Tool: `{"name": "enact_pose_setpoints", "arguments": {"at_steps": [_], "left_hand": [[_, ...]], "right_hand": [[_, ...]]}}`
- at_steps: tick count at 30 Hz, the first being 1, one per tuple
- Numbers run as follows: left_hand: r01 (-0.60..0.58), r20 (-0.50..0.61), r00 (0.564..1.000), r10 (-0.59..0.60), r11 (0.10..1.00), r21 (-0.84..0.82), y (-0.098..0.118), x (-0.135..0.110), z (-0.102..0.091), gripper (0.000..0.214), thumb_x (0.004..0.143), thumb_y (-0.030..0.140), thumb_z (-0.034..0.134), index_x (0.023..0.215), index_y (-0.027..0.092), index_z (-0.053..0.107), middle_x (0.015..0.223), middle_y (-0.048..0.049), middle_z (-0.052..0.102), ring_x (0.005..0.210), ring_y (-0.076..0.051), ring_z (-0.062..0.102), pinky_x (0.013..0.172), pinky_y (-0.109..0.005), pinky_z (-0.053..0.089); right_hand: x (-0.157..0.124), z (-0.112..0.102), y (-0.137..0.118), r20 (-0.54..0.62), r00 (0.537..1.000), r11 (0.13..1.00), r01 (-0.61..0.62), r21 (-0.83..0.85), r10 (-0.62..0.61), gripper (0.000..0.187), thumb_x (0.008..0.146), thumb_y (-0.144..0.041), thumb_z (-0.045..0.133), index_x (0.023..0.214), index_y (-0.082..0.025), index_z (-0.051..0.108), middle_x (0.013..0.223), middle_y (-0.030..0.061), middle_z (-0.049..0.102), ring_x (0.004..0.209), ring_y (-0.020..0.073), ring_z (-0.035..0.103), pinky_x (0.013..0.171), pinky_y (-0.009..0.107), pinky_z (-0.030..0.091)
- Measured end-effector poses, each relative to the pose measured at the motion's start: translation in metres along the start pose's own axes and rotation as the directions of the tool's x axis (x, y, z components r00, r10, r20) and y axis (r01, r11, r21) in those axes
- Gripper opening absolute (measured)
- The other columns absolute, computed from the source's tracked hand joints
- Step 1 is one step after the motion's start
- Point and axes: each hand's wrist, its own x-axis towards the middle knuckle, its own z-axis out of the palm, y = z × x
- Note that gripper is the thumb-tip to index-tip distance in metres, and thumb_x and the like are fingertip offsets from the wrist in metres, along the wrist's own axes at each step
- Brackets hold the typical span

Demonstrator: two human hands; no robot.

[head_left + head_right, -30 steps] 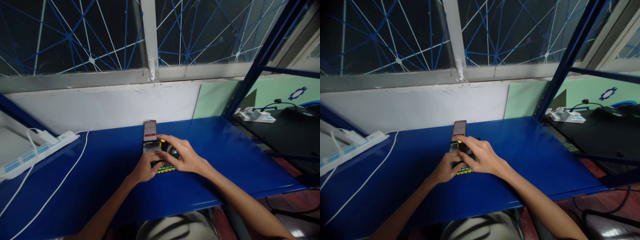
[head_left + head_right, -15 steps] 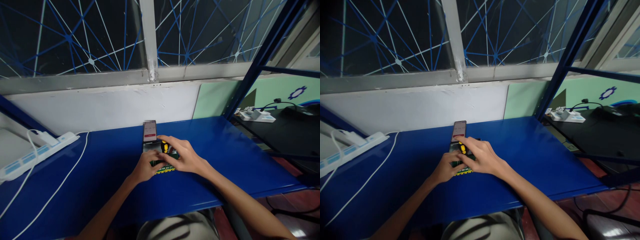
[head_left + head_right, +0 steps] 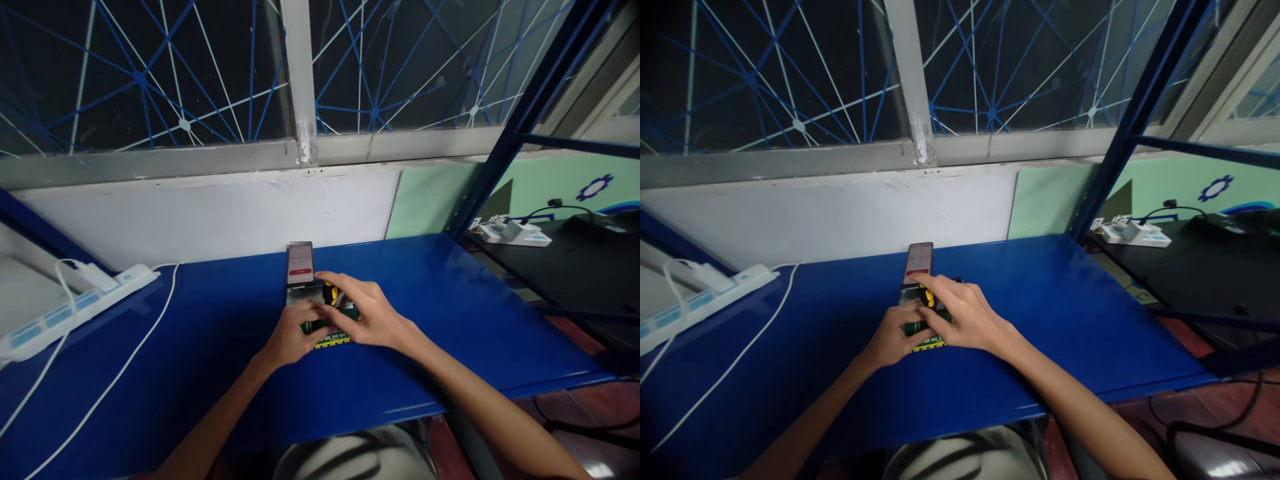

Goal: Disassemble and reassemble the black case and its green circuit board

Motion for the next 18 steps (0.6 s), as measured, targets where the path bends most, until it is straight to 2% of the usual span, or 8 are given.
{"name": "enact_pose_setpoints", "arguments": {"at_steps": [7,13,18], "left_hand": [[-0.014,0.017,1.000,0.014,1.000,-0.023,-0.0009,0.0009,-0.0017,0.012,0.086,0.024,0.065,0.078,0.018,0.072,0.077,-0.0047,0.071,0.075,-0.017,0.066,0.074,-0.029,0.052],[-0.028,0.059,0.998,0.029,0.999,-0.019,0.0009,-0.0001,-0.0027,0.011,0.086,0.020,0.063,0.082,0.018,0.073,0.080,-0.0057,0.071,0.078,-0.018,0.066,0.076,-0.029,0.052],[-0.019,0.017,1.000,0.019,0.999,-0.035,-0.0025,-0.0002,0.0002,0.010,0.084,0.021,0.067,0.076,0.018,0.073,0.079,-0.0046,0.070,0.078,-0.017,0.065,0.074,-0.028,0.051]], "right_hand": [[0.0006,-0.0025,-0.0010,0.007,1.000,1.000,-0.007,-0.027,0.007,0.046,0.092,-0.027,0.046,0.137,-0.018,0.040,0.096,0.0068,0.064,0.075,0.0176,0.060,0.065,0.033,0.050],[-0.0006,-0.0014,-0.0012,-0.002,1.000,0.999,0.012,-0.032,-0.012,0.044,0.093,-0.027,0.046,0.136,-0.017,0.040,0.098,0.0079,0.065,0.074,0.0174,0.060,0.064,0.032,0.049],[-0.0008,-0.0022,-0.0007,0.011,1.000,0.999,0.008,-0.033,-0.007,0.045,0.093,-0.026,0.045,0.136,-0.018,0.039,0.098,0.0079,0.065,0.074,0.0176,0.060,0.064,0.033,0.049]]}}
